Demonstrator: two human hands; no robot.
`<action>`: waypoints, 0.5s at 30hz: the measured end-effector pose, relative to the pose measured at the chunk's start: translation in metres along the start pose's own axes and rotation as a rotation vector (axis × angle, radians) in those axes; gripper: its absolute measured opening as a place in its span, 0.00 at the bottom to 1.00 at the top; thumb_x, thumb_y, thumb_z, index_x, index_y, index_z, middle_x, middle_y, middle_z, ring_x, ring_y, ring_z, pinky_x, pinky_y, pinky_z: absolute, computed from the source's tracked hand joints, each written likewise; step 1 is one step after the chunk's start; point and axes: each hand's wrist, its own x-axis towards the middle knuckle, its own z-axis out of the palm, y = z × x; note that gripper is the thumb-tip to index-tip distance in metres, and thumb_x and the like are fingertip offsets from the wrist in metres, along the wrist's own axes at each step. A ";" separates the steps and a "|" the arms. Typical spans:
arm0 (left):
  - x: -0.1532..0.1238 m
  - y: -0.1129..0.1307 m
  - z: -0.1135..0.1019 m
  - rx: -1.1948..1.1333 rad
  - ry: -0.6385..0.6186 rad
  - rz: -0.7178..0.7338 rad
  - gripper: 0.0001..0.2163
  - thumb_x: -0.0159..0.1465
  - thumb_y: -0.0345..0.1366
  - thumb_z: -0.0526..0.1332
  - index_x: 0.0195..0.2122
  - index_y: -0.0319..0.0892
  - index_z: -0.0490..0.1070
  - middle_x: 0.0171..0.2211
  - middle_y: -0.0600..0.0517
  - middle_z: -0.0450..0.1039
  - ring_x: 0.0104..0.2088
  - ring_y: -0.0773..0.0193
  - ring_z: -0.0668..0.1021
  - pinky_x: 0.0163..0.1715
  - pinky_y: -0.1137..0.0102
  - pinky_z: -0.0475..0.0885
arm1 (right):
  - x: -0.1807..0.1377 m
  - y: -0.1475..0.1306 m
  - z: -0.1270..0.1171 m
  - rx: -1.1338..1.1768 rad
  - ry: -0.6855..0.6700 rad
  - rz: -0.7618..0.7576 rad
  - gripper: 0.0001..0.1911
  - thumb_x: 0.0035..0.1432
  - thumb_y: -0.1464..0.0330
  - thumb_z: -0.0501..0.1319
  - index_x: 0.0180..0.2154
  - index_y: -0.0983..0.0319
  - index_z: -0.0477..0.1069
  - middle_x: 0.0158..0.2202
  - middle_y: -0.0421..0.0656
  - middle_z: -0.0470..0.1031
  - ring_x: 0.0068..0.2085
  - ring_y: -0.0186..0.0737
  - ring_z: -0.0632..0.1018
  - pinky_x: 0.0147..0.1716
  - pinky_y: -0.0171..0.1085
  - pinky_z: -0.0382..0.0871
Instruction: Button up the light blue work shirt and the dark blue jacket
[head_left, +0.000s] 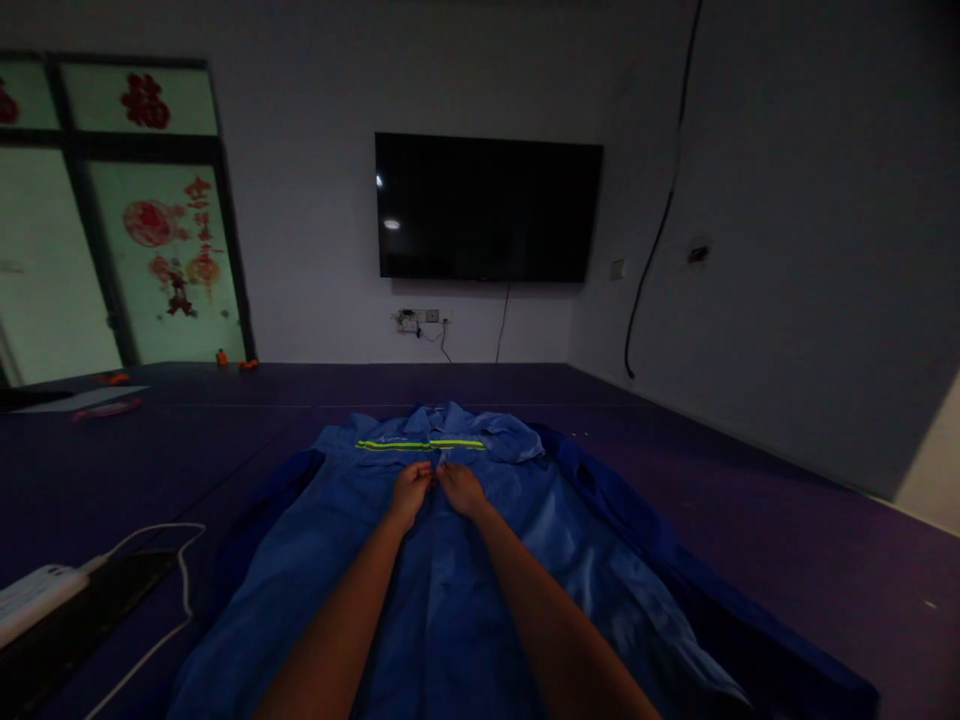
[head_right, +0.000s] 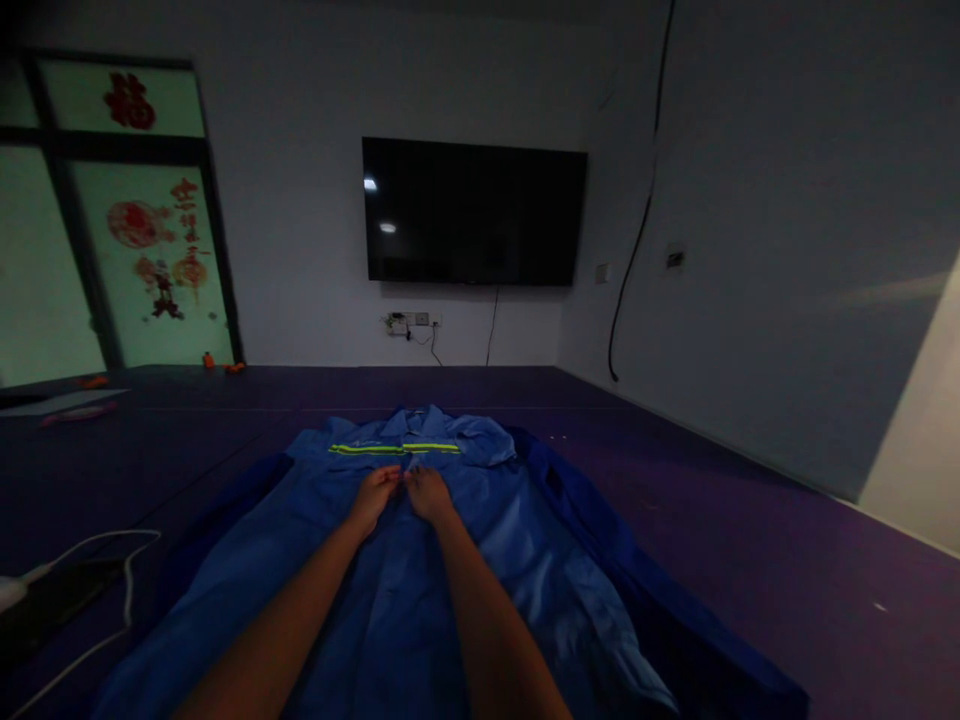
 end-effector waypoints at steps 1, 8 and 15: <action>-0.003 0.001 0.000 -0.013 -0.018 -0.009 0.10 0.53 0.28 0.60 0.37 0.38 0.72 0.34 0.47 0.75 0.34 0.65 0.76 0.36 0.71 0.70 | 0.000 0.000 -0.001 0.016 0.020 0.026 0.17 0.60 0.63 0.48 0.35 0.63 0.73 0.37 0.48 0.75 0.42 0.43 0.74 0.43 0.37 0.62; -0.007 0.005 0.003 -0.068 -0.042 -0.020 0.11 0.52 0.24 0.57 0.36 0.39 0.72 0.36 0.47 0.75 0.36 0.64 0.76 0.37 0.69 0.70 | 0.000 0.001 -0.006 0.104 0.067 0.120 0.24 0.57 0.54 0.48 0.25 0.62 0.75 0.22 0.43 0.75 0.25 0.39 0.74 0.23 0.32 0.59; 0.001 0.003 0.004 0.224 -0.043 0.216 0.19 0.48 0.15 0.52 0.38 0.39 0.71 0.33 0.49 0.75 0.36 0.65 0.76 0.41 0.69 0.69 | 0.004 -0.007 -0.003 0.008 0.167 0.221 0.14 0.46 0.57 0.60 0.21 0.61 0.74 0.23 0.46 0.76 0.28 0.42 0.76 0.23 0.32 0.58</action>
